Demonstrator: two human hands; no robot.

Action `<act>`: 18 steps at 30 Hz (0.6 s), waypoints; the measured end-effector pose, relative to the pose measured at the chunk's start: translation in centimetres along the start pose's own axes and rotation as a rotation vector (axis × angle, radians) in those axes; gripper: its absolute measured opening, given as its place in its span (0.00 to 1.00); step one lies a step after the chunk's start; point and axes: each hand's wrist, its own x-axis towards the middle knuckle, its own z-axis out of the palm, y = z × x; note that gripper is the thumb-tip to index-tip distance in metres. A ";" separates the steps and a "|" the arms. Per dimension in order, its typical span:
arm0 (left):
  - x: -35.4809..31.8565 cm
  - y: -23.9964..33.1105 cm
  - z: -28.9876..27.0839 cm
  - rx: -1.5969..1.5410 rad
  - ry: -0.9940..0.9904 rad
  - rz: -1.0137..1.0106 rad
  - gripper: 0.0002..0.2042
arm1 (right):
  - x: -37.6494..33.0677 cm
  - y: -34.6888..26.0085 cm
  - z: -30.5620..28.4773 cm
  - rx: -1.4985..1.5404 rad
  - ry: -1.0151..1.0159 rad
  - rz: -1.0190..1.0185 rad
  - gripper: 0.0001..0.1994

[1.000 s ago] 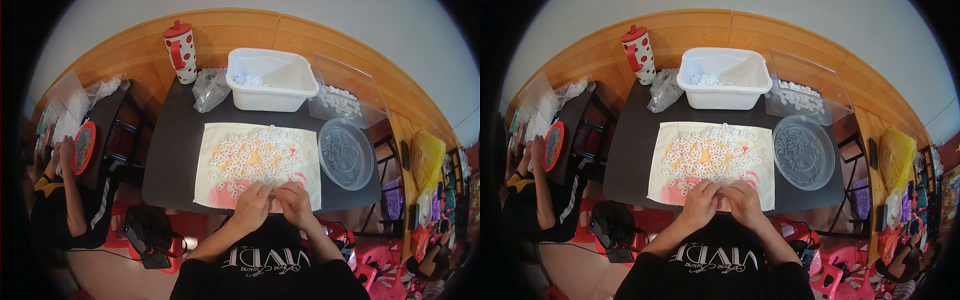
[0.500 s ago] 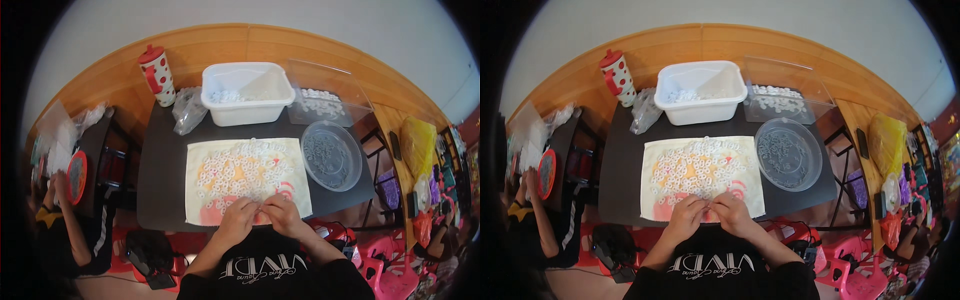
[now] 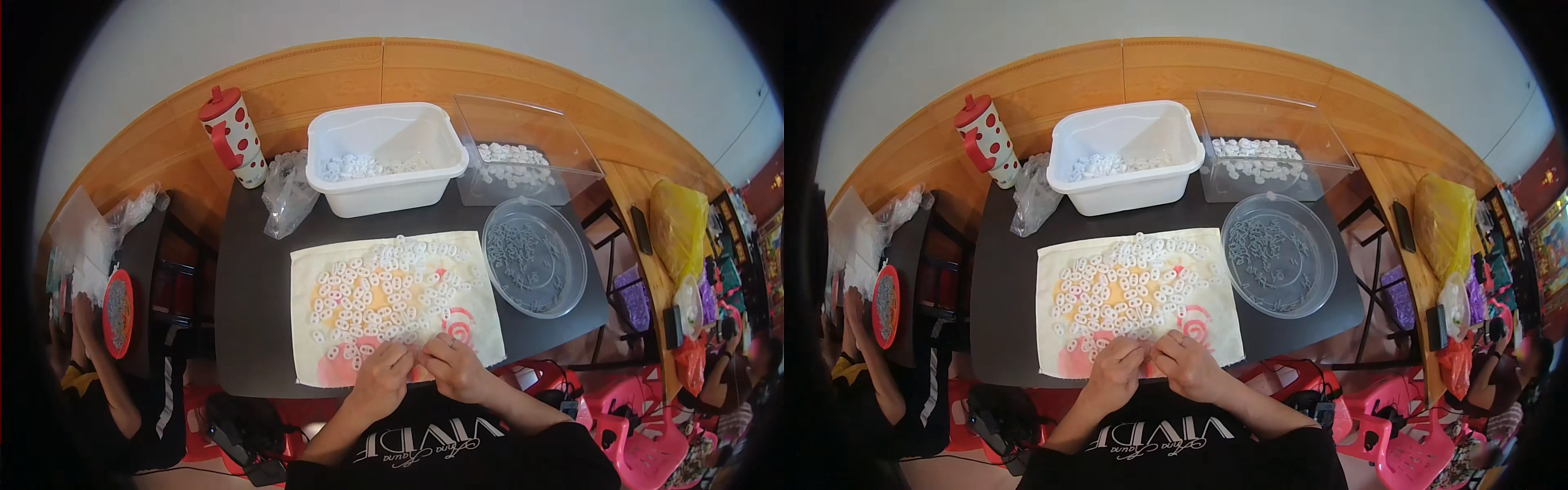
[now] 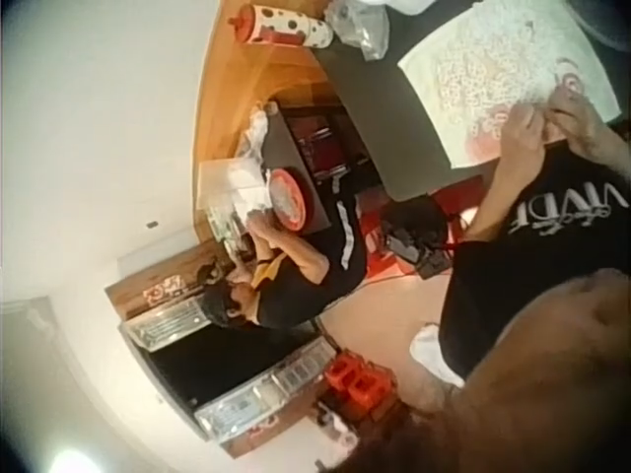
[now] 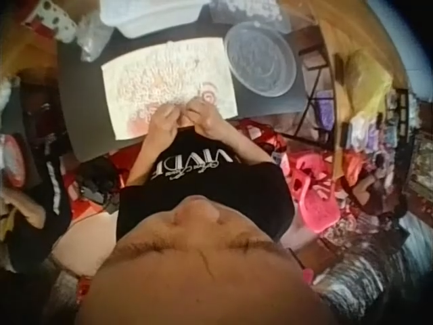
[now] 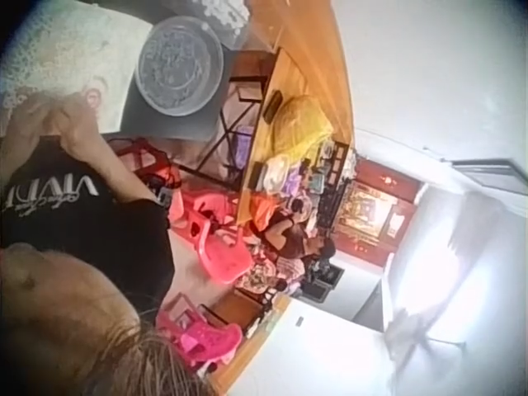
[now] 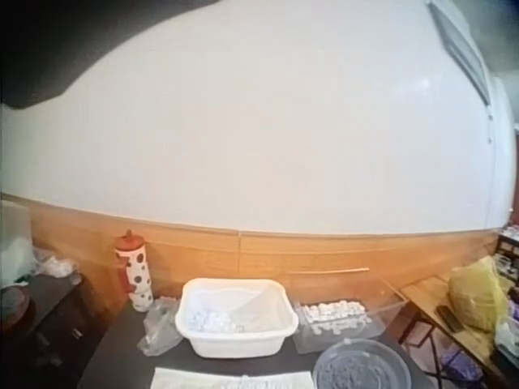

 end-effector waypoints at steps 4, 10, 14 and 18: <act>0.0 0.1 0.2 0.041 -0.014 0.012 0.10 | 0.2 -0.3 0.0 -0.035 -0.026 -0.007 0.18; -0.5 0.4 0.2 0.006 0.018 -0.032 0.10 | -0.2 0.2 0.6 0.121 0.056 0.096 0.10; -0.7 0.1 -0.1 -0.083 0.105 -0.088 0.10 | 1.0 3.3 -3.6 -0.169 0.296 -0.003 0.07; -1.2 0.3 0.0 -0.031 0.122 -0.055 0.10 | 9.5 8.3 -13.8 -0.497 0.595 0.016 0.03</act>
